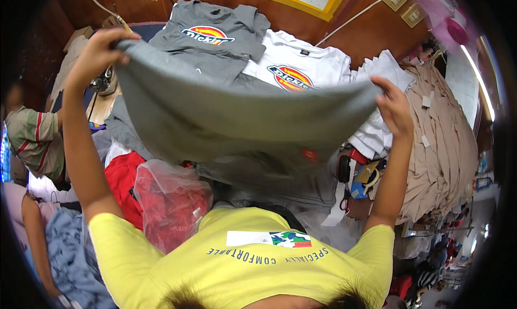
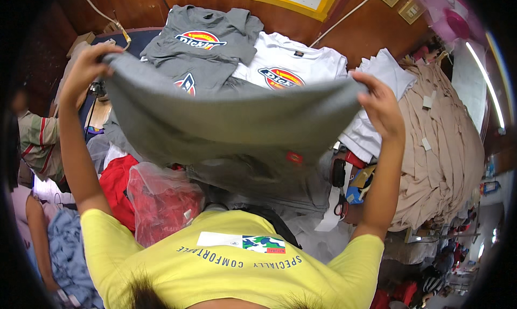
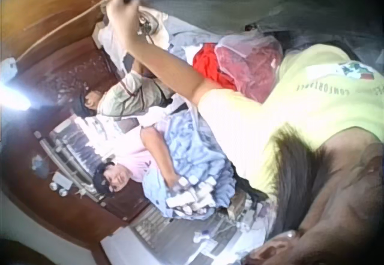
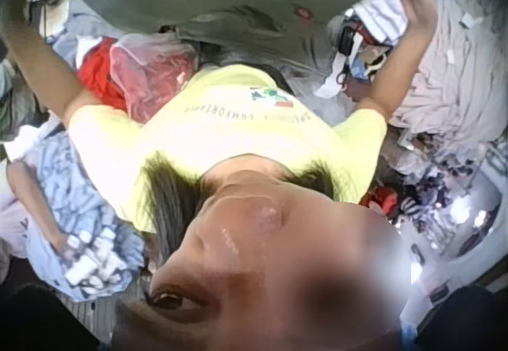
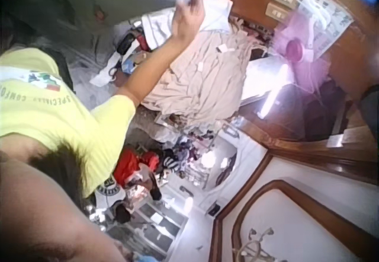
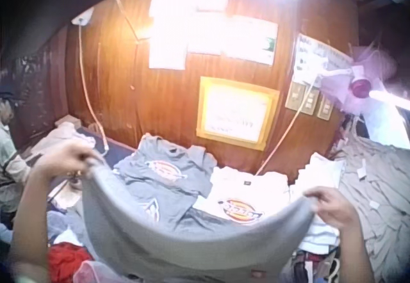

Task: The person folds a series of grey t-shirts from a stack, using scissors to trim a thread from one shirt.

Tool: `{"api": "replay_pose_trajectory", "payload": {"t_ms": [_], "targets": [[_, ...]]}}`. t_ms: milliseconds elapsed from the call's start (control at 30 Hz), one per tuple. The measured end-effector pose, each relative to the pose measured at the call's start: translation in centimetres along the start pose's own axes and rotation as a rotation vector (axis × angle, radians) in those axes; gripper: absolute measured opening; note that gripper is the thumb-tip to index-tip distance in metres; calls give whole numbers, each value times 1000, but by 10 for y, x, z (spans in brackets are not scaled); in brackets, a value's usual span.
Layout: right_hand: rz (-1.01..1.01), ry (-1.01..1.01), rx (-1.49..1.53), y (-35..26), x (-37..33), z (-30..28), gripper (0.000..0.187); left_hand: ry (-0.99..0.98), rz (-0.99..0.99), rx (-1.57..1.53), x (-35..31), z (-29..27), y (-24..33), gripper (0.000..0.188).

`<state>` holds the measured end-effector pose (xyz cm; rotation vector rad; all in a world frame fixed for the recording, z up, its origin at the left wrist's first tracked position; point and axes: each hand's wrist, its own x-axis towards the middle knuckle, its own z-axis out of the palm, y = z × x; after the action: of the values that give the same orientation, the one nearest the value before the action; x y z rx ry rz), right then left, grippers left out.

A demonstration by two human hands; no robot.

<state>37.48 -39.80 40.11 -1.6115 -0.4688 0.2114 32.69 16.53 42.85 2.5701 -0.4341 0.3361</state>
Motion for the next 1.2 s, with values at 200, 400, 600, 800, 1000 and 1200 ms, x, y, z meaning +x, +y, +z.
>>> {"api": "replay_pose_trajectory", "payload": {"t_ms": [200, 400, 600, 800, 1000, 1200], "targets": [[-477, 314, -54, 5, 227, -15, 32, 432, -26, 363, 138, -81, -164, 19], [-560, 329, 86, 11, 297, -9, 27, 651, -375, 557, 196, -62, -153, 25], [-225, 390, -47, 136, 290, 78, 29, 524, -422, 539, 178, 29, -291, 35], [117, 259, -150, 261, 163, 100, 30, 257, -112, 277, 110, 194, -250, 30], [265, 489, -495, 301, -40, 46, 18, -146, 4, -372, 20, 301, -62, 28], [340, 464, -1127, 273, -192, 46, 42, -772, -126, 142, -47, 341, 2, 45]]}}
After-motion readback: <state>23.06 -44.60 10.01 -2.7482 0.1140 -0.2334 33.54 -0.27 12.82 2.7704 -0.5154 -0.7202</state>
